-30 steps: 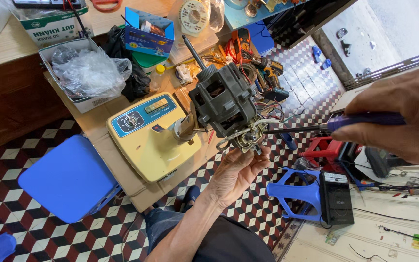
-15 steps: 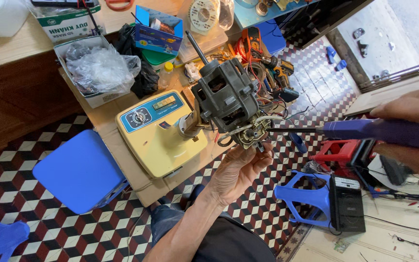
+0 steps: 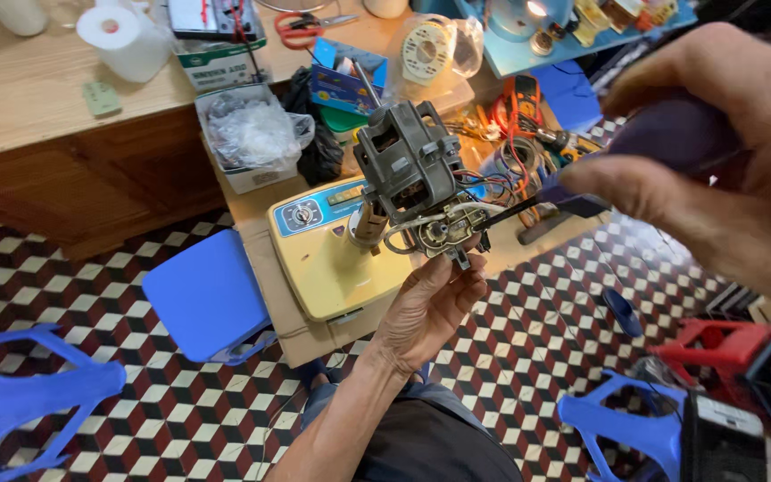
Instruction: The person uses a screwdriver to adjust and tighten screws on a small electrical component, then uses a heat gun to apply heat to the same component. The person handles wires and a blue plastic cap during the process.
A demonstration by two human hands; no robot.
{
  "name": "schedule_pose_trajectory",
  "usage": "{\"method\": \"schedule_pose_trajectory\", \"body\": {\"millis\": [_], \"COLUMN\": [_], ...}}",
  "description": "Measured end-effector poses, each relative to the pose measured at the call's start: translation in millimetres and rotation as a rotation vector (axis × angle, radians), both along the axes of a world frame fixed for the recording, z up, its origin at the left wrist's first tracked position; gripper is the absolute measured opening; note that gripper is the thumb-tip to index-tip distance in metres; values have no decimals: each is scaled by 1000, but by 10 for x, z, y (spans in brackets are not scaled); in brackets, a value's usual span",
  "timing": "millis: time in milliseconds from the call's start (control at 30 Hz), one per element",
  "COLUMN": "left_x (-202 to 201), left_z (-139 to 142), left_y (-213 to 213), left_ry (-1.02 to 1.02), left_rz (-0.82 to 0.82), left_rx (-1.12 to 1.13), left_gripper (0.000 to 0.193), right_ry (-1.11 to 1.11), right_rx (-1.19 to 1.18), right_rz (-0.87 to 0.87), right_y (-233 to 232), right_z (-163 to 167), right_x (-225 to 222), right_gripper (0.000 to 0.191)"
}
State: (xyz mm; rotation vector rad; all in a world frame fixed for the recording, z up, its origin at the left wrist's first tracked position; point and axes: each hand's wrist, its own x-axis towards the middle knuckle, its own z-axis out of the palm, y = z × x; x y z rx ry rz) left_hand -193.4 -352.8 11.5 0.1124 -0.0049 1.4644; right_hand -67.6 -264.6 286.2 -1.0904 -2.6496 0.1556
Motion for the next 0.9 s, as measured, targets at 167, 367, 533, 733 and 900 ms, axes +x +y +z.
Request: {"method": "schedule_pose_trajectory", "body": {"millis": [167, 367, 533, 733, 900], "left_x": [293, 816, 1120, 1139, 1199], "left_z": [37, 38, 51, 85, 198], "left_y": [98, 311, 481, 529, 389], "left_ry": [161, 79, 109, 154, 311], "left_rz": [213, 414, 568, 616, 674], "left_rx": [-44, -95, -135, -140, -208], "left_gripper": [46, 46, 51, 50, 56], "right_ry": [-6, -47, 20, 97, 294], "right_rx": [72, 280, 305, 352, 390], "right_rz": [456, 800, 832, 699, 849], "right_y": [69, 505, 841, 838, 685], "right_z": [189, 260, 148, 151, 232], "right_x": [67, 372, 522, 483, 661], "right_gripper": [48, 42, 41, 47, 39]}}
